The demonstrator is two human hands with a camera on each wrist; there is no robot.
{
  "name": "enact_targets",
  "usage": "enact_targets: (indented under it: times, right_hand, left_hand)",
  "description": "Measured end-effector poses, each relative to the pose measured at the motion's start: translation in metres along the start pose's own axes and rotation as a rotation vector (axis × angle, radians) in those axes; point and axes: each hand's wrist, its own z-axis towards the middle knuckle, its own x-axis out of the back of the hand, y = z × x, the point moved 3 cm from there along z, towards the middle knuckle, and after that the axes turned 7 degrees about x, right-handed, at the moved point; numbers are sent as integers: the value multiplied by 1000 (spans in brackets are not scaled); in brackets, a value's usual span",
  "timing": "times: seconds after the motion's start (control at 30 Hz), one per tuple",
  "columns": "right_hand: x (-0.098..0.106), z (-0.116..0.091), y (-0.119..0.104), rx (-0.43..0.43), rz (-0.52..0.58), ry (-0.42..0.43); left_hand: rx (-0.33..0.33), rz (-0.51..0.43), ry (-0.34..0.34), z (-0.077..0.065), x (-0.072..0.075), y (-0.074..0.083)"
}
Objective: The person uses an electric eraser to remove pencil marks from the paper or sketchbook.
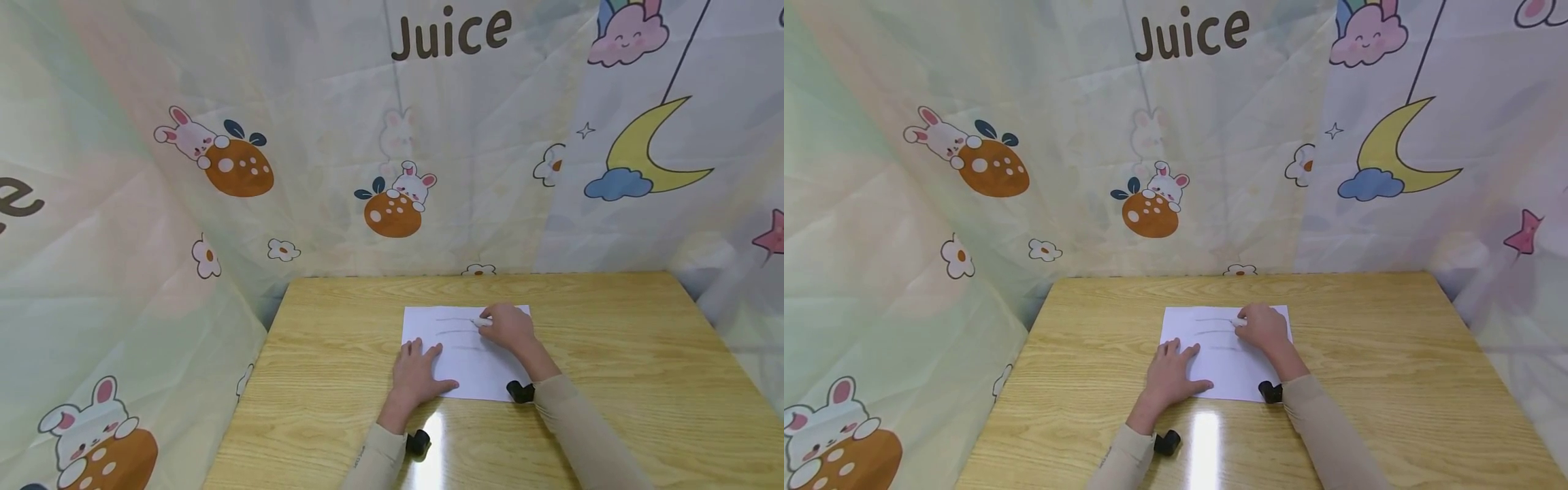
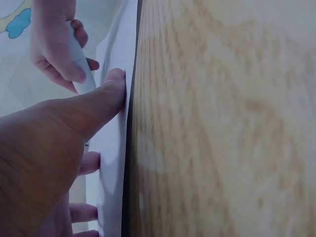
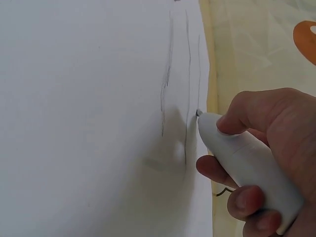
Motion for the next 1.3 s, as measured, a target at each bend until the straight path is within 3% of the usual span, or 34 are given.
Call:
enact_targets:
  times: [0.83,1.07,1.3]
  right_hand:
    - [0,-1,5,-1,13,20]
    - [1,-1,3,5,10,0]
    - [1,-2,2,-13,22,7]
  left_hand:
    - [1,-46,12,-1,13,5]
    - [10,-51,-2,0,9,5]
    - [0,-24,38,3,5,4]
